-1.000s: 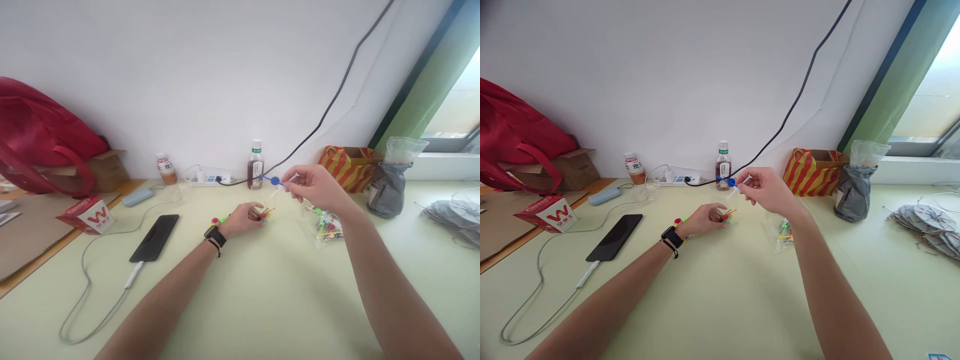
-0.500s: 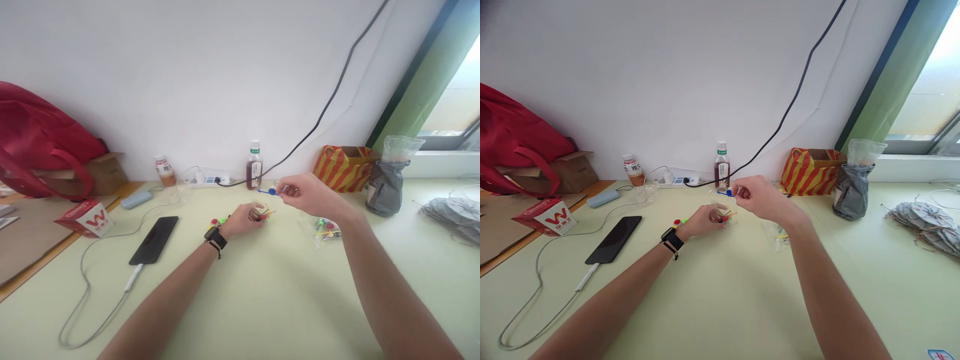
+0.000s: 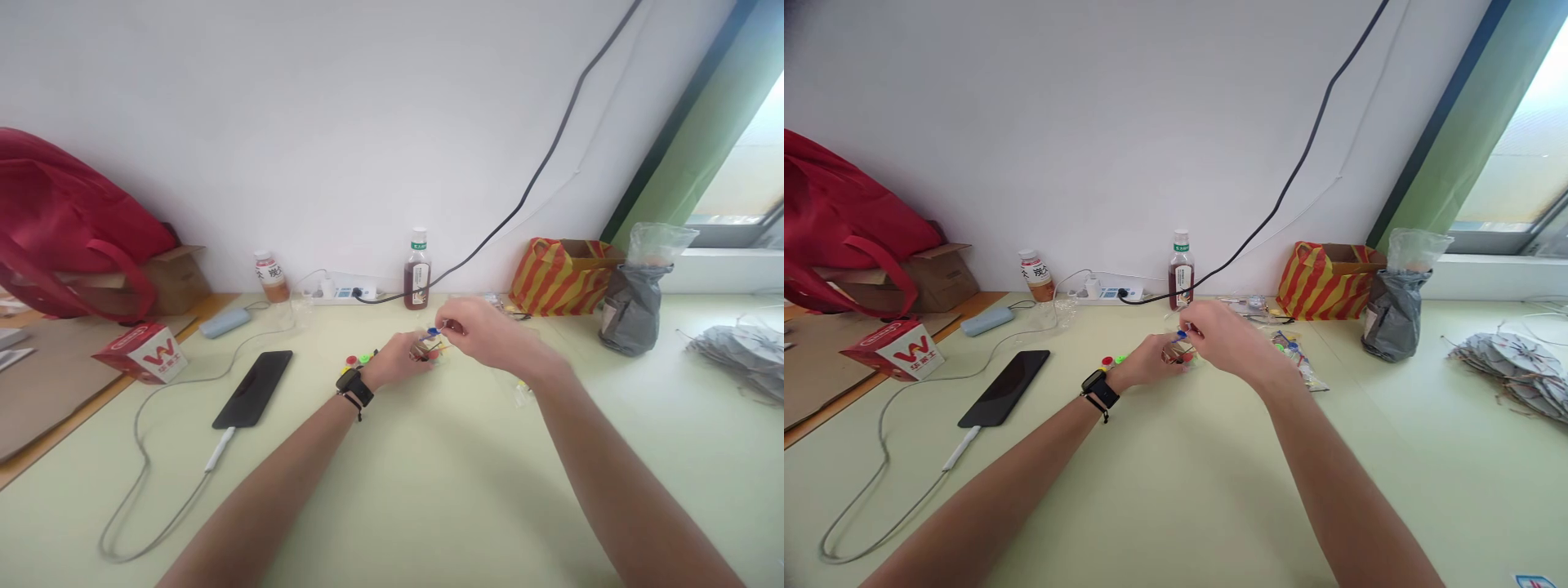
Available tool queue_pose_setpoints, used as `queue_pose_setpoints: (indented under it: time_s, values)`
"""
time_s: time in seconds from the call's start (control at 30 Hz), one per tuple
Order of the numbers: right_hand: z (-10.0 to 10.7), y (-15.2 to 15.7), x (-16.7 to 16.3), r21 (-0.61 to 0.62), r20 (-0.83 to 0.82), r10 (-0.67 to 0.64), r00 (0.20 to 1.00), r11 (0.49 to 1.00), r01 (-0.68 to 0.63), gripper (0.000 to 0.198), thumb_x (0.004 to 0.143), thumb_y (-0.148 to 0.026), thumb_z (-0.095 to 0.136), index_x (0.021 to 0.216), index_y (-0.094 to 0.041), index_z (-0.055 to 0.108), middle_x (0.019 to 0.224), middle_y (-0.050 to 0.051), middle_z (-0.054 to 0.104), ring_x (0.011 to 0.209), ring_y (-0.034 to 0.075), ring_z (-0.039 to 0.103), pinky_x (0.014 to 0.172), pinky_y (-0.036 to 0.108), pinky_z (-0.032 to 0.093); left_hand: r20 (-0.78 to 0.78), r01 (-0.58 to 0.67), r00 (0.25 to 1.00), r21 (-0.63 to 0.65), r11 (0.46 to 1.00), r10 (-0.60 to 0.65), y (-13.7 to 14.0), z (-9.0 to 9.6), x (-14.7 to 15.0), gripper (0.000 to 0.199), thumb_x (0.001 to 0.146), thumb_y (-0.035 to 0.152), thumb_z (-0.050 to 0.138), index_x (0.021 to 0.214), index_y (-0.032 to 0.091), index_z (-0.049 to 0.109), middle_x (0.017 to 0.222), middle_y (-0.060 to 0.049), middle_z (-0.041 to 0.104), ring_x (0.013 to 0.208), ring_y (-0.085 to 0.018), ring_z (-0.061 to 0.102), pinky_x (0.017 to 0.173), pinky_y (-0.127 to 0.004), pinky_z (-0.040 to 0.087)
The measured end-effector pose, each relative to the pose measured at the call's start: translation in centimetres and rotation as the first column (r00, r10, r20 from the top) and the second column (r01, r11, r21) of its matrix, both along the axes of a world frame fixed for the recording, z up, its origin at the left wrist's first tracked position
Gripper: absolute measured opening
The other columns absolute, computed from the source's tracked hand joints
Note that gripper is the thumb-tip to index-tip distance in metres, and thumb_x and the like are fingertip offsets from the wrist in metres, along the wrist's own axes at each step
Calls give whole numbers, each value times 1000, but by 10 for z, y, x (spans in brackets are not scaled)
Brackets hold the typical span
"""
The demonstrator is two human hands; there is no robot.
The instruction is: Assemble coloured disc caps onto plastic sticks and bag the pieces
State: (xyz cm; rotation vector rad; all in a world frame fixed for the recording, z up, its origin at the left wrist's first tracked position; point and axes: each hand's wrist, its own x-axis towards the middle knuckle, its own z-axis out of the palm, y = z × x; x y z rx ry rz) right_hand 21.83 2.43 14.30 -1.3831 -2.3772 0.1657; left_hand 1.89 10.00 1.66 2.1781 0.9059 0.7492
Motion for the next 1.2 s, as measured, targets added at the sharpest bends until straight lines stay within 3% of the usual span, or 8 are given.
queue_pose_setpoints:
  time_s: [0.17, 0.33, 0.43, 0.67, 0.77, 0.9, 0.97, 1.2]
  values:
    - [-17, 13, -9, 18, 16, -30, 999, 999, 30, 20, 86, -6, 45, 73, -21, 48, 75, 2, 53, 68, 16, 43, 62, 30, 28, -44, -30, 998, 70, 997, 33, -2, 3, 0, 24, 78, 30, 75, 99, 20, 71, 84, -1, 74, 70, -16, 64, 64, -26, 47]
    - [-23, 20, -8, -102, -114, 12, 993, 995, -24, 18, 89, -12, 49, 82, -20, 63, 82, 3, 65, 73, 17, 54, 64, 27, 35, -34, -26, 999, 62, 998, 28, -2, 4, 0, 14, 77, 25, 73, 89, 19, 68, 86, -1, 74, 73, -17, 65, 64, -25, 47]
    - [-19, 18, -5, -114, -97, -23, 995, 993, 12, 18, 91, -17, 52, 85, -20, 69, 86, 6, 68, 79, 19, 58, 68, 28, 38, -26, -23, 999, 46, 999, 24, 0, 2, -1, 19, 77, 25, 74, 94, 19, 70, 90, -2, 75, 77, -18, 67, 67, -26, 49]
    - [-9, 13, 0, -21, -92, -63, 994, 998, 61, 22, 92, -20, 53, 87, -20, 74, 94, 7, 71, 85, 21, 60, 72, 30, 39, 13, -42, 999, -14, 999, 42, 8, -8, -3, 52, 75, 31, 81, 124, 22, 68, 102, -6, 77, 87, -22, 71, 77, -32, 55]
    - [-8, 13, 2, -24, -149, -58, 987, 998, 55, 23, 92, -17, 52, 88, -20, 74, 94, 6, 73, 81, 20, 61, 71, 29, 41, 24, -30, 999, -18, 999, 30, 7, -6, -4, 50, 76, 33, 81, 122, 21, 68, 102, -6, 77, 86, -21, 71, 77, -31, 54]
    - [-14, 19, 0, -55, -159, -89, 983, 995, 82, 25, 90, -15, 55, 100, -21, 77, 98, 5, 76, 84, 20, 63, 74, 29, 42, 9, -3, 1000, -15, 1000, 3, 3, -1, -3, 29, 81, 39, 78, 101, 20, 72, 87, -2, 73, 74, -17, 65, 68, -27, 49]
    - [-19, 23, -2, -72, -137, -108, 985, 992, 99, 27, 89, -15, 55, 102, -23, 77, 100, 5, 76, 87, 20, 63, 75, 29, 42, 9, -9, 1000, -15, 1000, 9, 1, 2, -3, 28, 82, 43, 77, 94, 18, 71, 80, 0, 69, 70, -15, 61, 64, -26, 46]
    - [-25, 22, -5, -112, 26, -52, 998, 992, 55, 27, 95, -20, 49, 76, -21, 68, 78, 5, 65, 73, 19, 55, 65, 29, 30, -7, 31, 999, -37, 999, -31, -1, 10, -4, 40, 87, 56, 69, 104, 20, 71, 77, 1, 65, 64, -13, 54, 58, -24, 40]
